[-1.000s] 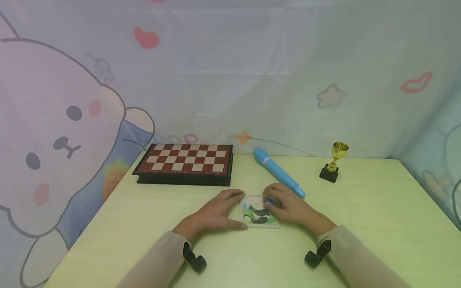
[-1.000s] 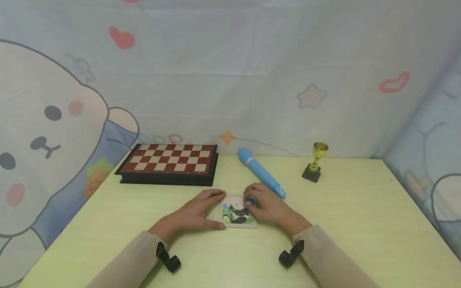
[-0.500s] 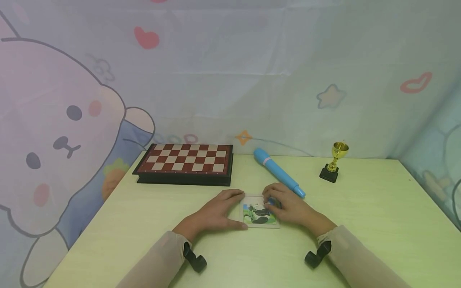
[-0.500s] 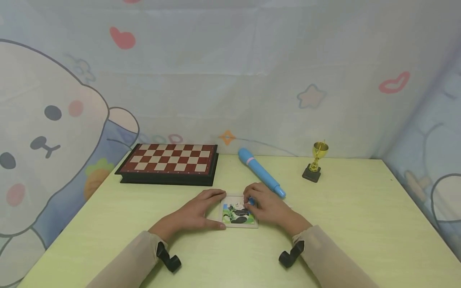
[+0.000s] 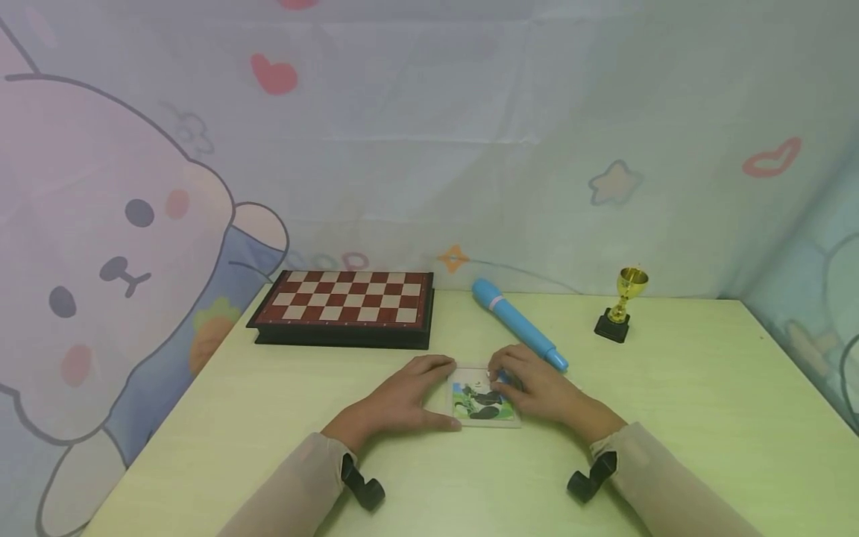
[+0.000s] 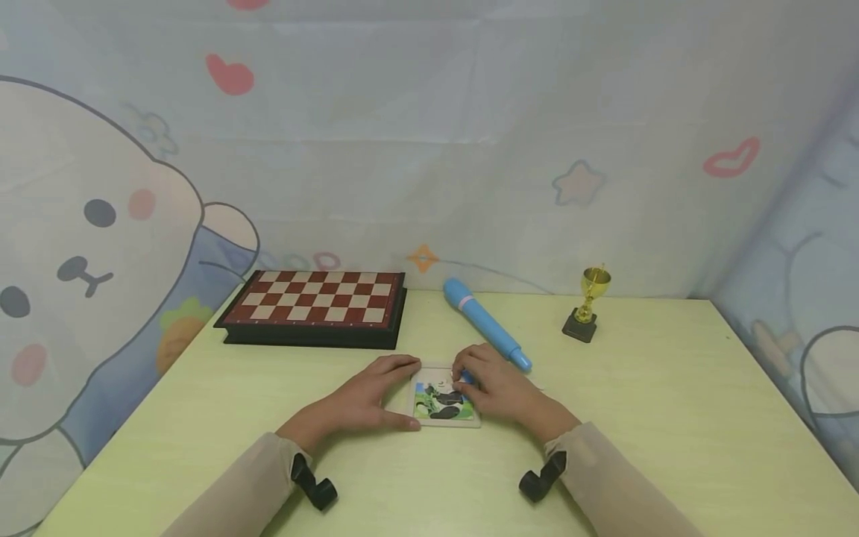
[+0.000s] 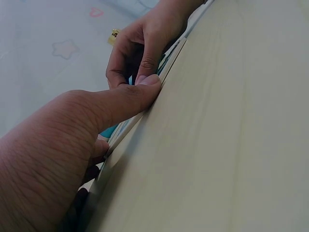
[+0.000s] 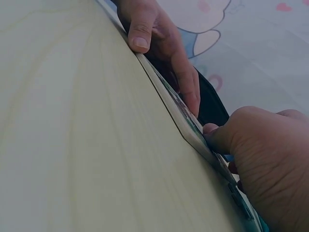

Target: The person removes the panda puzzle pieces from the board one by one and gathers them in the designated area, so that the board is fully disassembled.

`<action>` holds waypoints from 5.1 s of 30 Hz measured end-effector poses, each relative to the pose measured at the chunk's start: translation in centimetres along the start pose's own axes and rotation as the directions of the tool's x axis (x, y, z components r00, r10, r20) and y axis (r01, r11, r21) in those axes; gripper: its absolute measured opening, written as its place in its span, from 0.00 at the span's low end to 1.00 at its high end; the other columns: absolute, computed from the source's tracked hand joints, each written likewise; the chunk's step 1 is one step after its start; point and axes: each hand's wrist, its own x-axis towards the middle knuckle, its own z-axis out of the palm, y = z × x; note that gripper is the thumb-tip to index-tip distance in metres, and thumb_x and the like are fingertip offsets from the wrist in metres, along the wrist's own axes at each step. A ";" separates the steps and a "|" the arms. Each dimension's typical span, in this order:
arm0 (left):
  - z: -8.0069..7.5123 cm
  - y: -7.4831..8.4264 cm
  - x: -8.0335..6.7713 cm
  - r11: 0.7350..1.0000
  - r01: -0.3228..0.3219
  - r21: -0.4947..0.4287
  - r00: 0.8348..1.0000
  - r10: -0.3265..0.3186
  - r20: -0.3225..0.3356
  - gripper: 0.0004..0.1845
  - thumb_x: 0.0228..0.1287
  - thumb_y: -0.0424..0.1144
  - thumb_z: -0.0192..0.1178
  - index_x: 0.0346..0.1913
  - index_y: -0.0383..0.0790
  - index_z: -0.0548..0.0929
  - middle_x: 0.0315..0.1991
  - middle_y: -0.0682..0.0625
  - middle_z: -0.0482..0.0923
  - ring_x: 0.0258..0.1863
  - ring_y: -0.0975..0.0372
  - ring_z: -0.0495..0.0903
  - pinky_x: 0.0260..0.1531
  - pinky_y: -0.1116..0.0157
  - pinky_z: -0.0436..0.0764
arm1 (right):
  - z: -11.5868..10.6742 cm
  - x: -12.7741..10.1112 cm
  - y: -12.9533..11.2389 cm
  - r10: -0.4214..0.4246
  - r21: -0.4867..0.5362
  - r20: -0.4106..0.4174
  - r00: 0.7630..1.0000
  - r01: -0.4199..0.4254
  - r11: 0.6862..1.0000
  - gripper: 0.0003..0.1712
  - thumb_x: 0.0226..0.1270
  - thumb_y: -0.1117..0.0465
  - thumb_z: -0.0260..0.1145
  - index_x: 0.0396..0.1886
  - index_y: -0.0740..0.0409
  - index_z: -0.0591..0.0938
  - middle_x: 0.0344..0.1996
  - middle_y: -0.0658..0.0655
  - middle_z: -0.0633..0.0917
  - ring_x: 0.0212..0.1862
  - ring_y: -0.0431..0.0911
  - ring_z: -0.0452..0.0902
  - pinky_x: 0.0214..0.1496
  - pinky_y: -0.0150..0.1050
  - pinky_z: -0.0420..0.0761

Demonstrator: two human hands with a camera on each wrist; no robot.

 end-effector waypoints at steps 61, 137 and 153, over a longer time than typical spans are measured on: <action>-0.1 0.2 -0.1 1.000 0.022 -0.008 1.000 -0.022 0.013 0.56 0.52 0.75 0.63 0.78 0.49 0.62 0.77 0.58 0.56 0.76 0.62 0.54 0.72 0.53 0.61 | -3.6 -3.6 0.7 -0.040 0.058 -0.253 0.967 0.057 0.997 0.15 0.62 0.73 0.71 0.43 0.52 0.83 0.38 0.44 0.83 0.36 0.36 0.76 0.34 0.38 0.79; -0.2 -0.1 -0.1 1.000 0.002 -0.029 1.000 -0.002 0.006 0.55 0.52 0.75 0.63 0.78 0.48 0.62 0.76 0.57 0.56 0.76 0.62 0.54 0.72 0.53 0.62 | -8.0 -10.2 6.1 0.300 0.013 -0.067 0.952 -0.299 0.954 0.09 0.67 0.65 0.71 0.44 0.50 0.84 0.39 0.43 0.84 0.40 0.35 0.77 0.42 0.31 0.79; -0.3 0.2 -0.2 0.999 0.016 -0.033 1.000 -0.016 0.016 0.56 0.52 0.75 0.64 0.79 0.49 0.61 0.77 0.58 0.56 0.76 0.62 0.53 0.72 0.53 0.62 | -7.8 -10.2 6.4 0.218 0.026 -0.099 0.971 -0.217 0.976 0.13 0.63 0.70 0.72 0.42 0.48 0.83 0.38 0.42 0.82 0.37 0.35 0.74 0.36 0.31 0.75</action>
